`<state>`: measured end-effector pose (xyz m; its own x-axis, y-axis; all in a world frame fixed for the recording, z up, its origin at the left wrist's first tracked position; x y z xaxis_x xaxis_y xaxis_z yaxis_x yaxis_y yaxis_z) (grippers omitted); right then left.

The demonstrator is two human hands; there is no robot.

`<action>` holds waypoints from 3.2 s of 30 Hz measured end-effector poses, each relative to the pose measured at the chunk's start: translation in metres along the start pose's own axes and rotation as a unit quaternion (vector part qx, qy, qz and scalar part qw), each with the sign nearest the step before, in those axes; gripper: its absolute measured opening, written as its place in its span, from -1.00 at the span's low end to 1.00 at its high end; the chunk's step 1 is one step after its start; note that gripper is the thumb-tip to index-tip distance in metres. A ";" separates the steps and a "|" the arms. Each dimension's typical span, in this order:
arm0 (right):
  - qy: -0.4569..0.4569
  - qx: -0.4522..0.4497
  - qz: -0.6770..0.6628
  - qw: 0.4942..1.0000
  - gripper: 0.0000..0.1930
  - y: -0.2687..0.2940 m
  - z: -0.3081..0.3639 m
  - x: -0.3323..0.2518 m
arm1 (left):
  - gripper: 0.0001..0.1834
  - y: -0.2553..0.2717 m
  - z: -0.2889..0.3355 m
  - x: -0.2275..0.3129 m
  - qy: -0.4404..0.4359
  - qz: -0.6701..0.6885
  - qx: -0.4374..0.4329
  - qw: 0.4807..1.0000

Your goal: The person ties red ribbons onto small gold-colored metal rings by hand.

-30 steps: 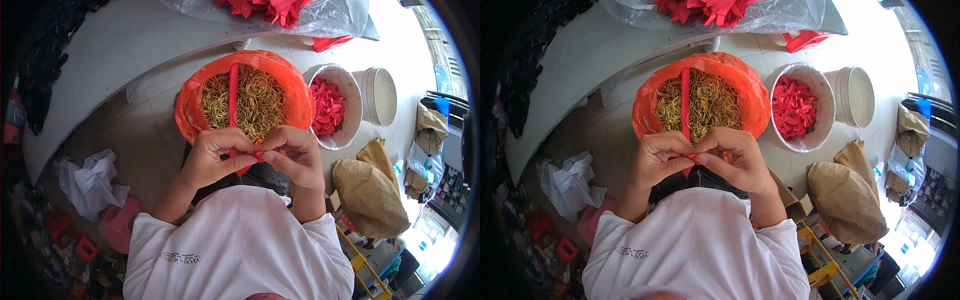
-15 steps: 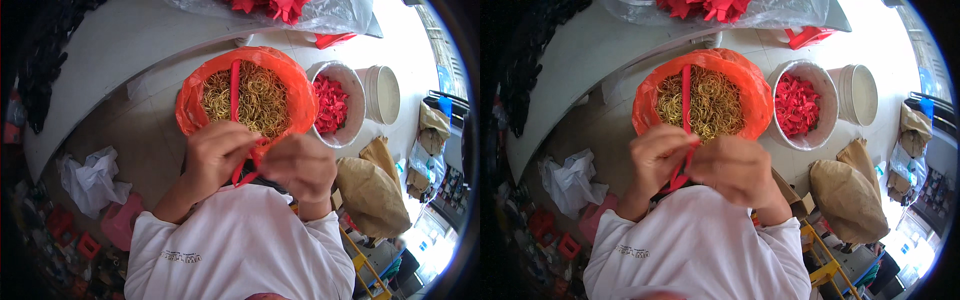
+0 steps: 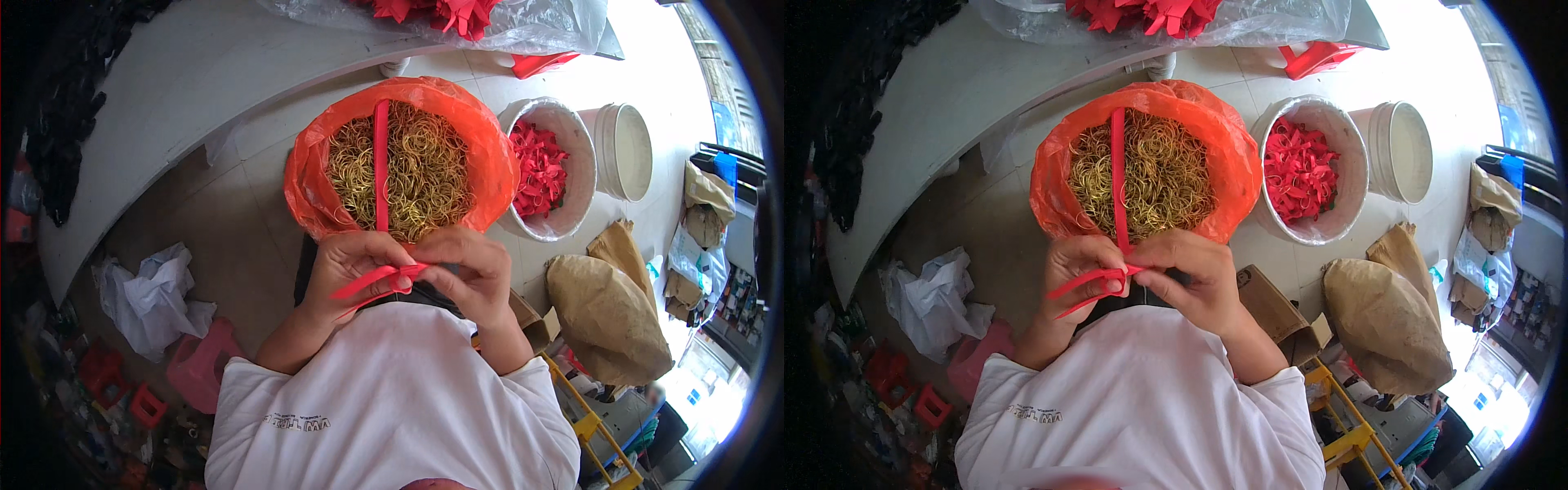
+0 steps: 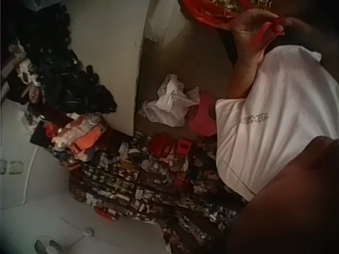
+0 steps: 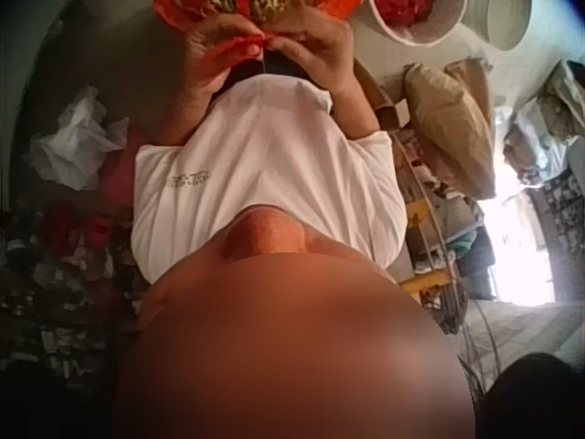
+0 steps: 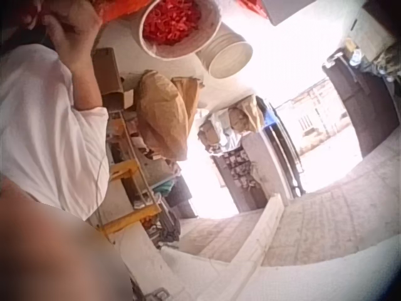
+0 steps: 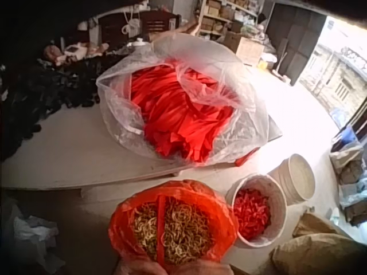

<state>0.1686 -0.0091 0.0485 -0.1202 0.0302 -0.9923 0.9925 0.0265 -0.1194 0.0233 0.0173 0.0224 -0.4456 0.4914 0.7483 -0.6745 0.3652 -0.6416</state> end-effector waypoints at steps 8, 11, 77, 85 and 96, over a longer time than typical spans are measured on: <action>-0.073 0.008 0.180 0.981 -0.93 0.003 -0.020 0.021 | -0.90 0.014 0.004 0.018 -0.150 -0.393 0.049 0.906; -0.032 0.048 0.394 0.917 -0.93 -0.007 -0.042 0.038 | -0.85 0.019 0.007 0.014 -0.124 -0.379 0.059 0.915; -0.201 -0.112 -0.152 0.961 -0.88 -0.003 -0.010 0.006 | -0.79 0.009 -0.020 0.001 -0.040 -0.139 -0.111 0.983; -0.138 -0.031 0.045 0.989 -0.89 -0.005 -0.012 0.000 | -0.79 0.006 -0.018 0.007 0.003 -0.198 -0.066 0.978; -0.003 0.002 0.088 0.996 -0.89 -0.003 -0.009 -0.001 | -0.76 -0.001 -0.024 0.016 -0.172 -0.423 0.033 0.889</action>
<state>0.1650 -0.0002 0.0499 0.0558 0.0273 -0.9981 0.9983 0.0165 0.0563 0.0311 0.0436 0.0306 0.0923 -0.2128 0.9727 -0.8821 0.4357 0.1790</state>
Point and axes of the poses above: each hand's wrist, its own z-axis away from the middle knuckle, its own y-axis out of the back of the hand, x = y × z, the point moved 5 cm from there along -z, towards the middle knuckle, and after that the axes turned 5 degrees about -z, right-handed, at the moved point
